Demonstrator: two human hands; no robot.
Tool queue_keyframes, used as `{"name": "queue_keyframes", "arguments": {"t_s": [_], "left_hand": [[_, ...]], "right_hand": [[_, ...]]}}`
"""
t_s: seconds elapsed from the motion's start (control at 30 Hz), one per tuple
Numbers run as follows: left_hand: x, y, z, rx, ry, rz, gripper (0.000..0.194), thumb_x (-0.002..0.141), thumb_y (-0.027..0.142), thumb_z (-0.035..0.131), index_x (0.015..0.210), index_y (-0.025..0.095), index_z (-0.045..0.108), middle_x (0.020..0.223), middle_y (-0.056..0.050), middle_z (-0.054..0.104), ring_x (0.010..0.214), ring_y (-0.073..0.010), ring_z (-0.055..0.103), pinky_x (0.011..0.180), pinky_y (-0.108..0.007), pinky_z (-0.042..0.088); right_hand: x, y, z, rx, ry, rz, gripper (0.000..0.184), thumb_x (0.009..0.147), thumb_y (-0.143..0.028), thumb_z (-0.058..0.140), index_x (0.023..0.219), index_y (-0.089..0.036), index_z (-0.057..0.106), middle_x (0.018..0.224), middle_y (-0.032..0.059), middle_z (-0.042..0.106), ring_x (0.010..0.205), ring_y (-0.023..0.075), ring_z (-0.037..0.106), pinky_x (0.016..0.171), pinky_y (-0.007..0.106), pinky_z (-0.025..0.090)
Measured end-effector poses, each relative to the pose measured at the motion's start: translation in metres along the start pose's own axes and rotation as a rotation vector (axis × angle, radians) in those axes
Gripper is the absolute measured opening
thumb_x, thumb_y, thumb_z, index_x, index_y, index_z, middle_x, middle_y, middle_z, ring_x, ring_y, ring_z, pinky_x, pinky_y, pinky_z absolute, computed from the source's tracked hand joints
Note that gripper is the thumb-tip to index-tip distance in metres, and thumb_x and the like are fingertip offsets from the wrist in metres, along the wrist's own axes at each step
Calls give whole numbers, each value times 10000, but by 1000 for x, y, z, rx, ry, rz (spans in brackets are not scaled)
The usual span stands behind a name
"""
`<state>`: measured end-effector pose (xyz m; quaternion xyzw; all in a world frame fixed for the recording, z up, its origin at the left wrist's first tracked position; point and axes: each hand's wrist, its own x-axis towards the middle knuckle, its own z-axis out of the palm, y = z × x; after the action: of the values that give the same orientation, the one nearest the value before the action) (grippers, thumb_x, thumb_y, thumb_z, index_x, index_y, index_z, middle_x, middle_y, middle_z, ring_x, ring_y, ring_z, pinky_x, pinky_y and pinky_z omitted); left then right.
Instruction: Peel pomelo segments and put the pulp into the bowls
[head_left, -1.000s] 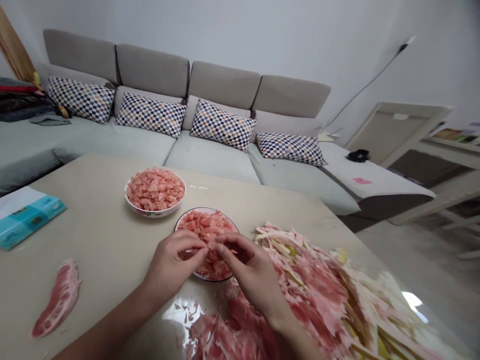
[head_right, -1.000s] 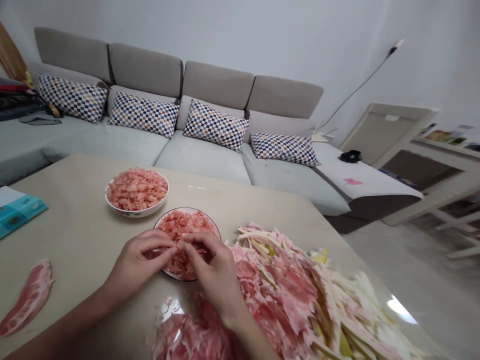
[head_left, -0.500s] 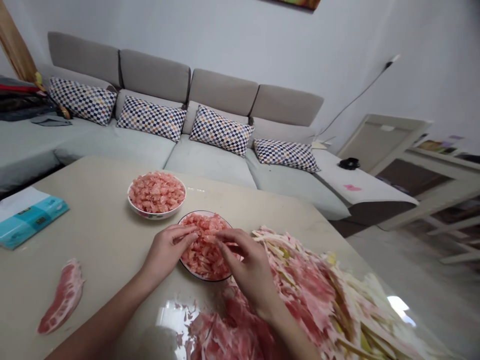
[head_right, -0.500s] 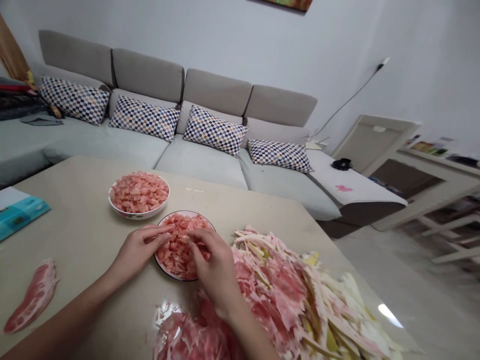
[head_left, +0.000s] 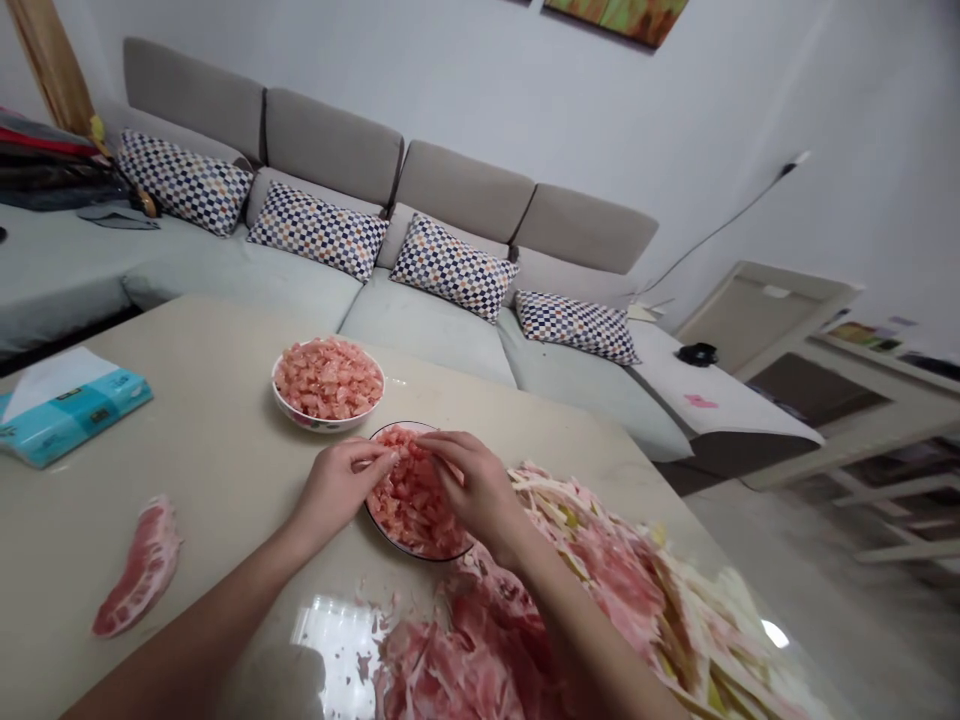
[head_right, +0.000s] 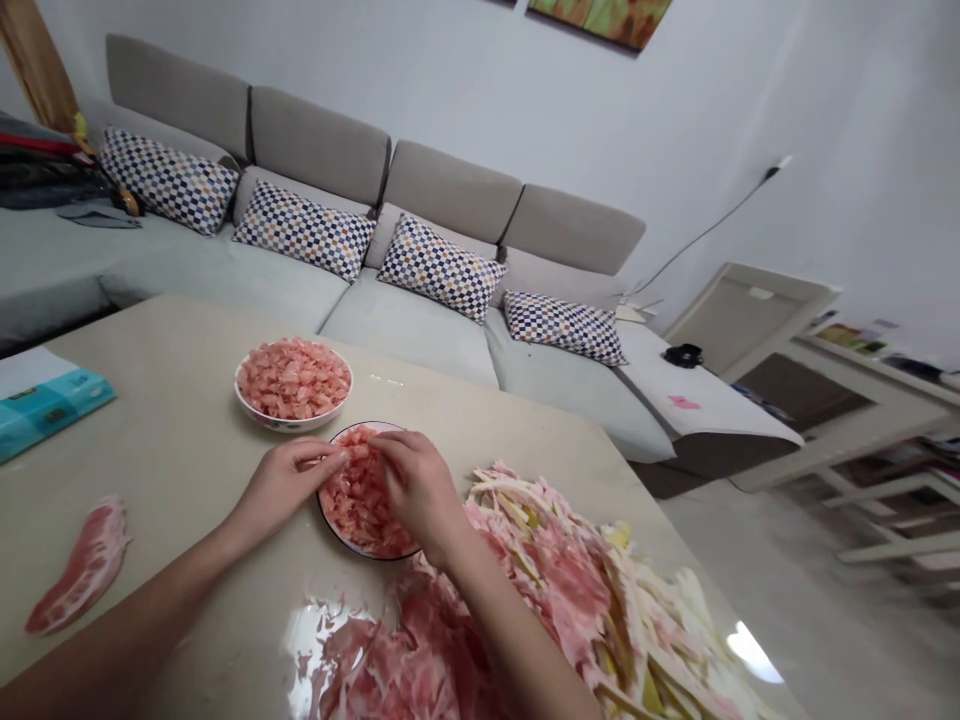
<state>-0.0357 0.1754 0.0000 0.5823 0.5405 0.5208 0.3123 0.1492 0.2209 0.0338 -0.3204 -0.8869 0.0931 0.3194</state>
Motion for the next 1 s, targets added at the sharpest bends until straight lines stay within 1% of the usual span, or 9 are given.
{"name": "queue_keyframes", "arguments": {"t_s": [0.13, 0.23, 0.33, 0.43, 0.5, 0.57, 0.67, 0.83, 1.0], "left_hand": [[0, 1, -1, -9, 25, -24, 239, 823, 386, 632, 909, 202, 757, 951, -51, 757, 900, -218, 672, 822, -302, 486], [0, 1, 0, 8, -17, 5, 267, 863, 388, 574, 889, 198, 760, 948, -51, 754, 901, -215, 668, 828, -301, 481], [-1, 3, 0, 12, -60, 20, 334, 898, 398, 507, 822, 189, 757, 884, -40, 750, 849, -209, 667, 803, -295, 486], [-1, 4, 0, 9, -79, 7, 379, 909, 424, 471, 827, 186, 754, 847, -32, 748, 815, -215, 668, 782, -300, 499], [0, 4, 0, -21, -87, -13, 366, 902, 428, 477, 930, 192, 756, 928, -40, 758, 888, -231, 673, 834, -318, 504], [1, 3, -1, -96, -101, -43, 364, 885, 418, 507, 1083, 201, 723, 1104, -55, 736, 1038, -250, 652, 922, -345, 491], [1, 1, -1, -189, -138, -96, 410, 862, 403, 544, 1203, 205, 660, 1263, -70, 666, 1148, -261, 612, 977, -380, 478], [0, 4, -2, -182, -153, -168, 384, 842, 415, 570, 1112, 158, 664, 1075, -110, 739, 955, -260, 696, 869, -387, 531], [-2, 9, -3, -271, -136, -231, 388, 829, 440, 591, 1103, 171, 534, 942, -92, 754, 802, -230, 722, 747, -348, 541]], "right_hand": [[-12, -1, -7, -13, -35, -76, 296, 874, -112, 538, 1100, -243, 677, 1110, 101, 682, 1032, 236, 623, 893, 417, 522], [-22, 6, -7, -91, -20, -15, 245, 876, -147, 568, 1072, -234, 687, 1096, 116, 677, 1008, 255, 627, 861, 428, 534], [-23, 16, 0, -98, -13, 27, 231, 880, -149, 571, 1067, -208, 693, 1071, 127, 681, 980, 261, 635, 847, 425, 535], [-12, 23, 12, -45, -28, -9, 248, 895, -114, 539, 1068, -196, 696, 1094, 123, 680, 1007, 246, 631, 868, 392, 520], [0, 26, 19, -30, -52, -25, 249, 888, -103, 553, 1051, -216, 705, 1077, 97, 698, 992, 228, 639, 873, 367, 514], [11, 29, 23, -20, -85, -37, 251, 870, -93, 584, 1045, -225, 708, 1057, 80, 712, 971, 213, 647, 868, 345, 512], [20, 31, 20, -13, -129, -42, 233, 858, -98, 617, 1029, -223, 715, 1026, 70, 725, 941, 191, 657, 855, 314, 511], [13, 37, 0, -36, -145, 2, 163, 848, -140, 647, 974, -197, 733, 979, 95, 730, 898, 200, 670, 824, 324, 521], [-1, 37, -18, -44, -139, 60, 177, 870, -161, 614, 998, -202, 729, 983, 95, 735, 892, 204, 683, 813, 335, 535]]}}
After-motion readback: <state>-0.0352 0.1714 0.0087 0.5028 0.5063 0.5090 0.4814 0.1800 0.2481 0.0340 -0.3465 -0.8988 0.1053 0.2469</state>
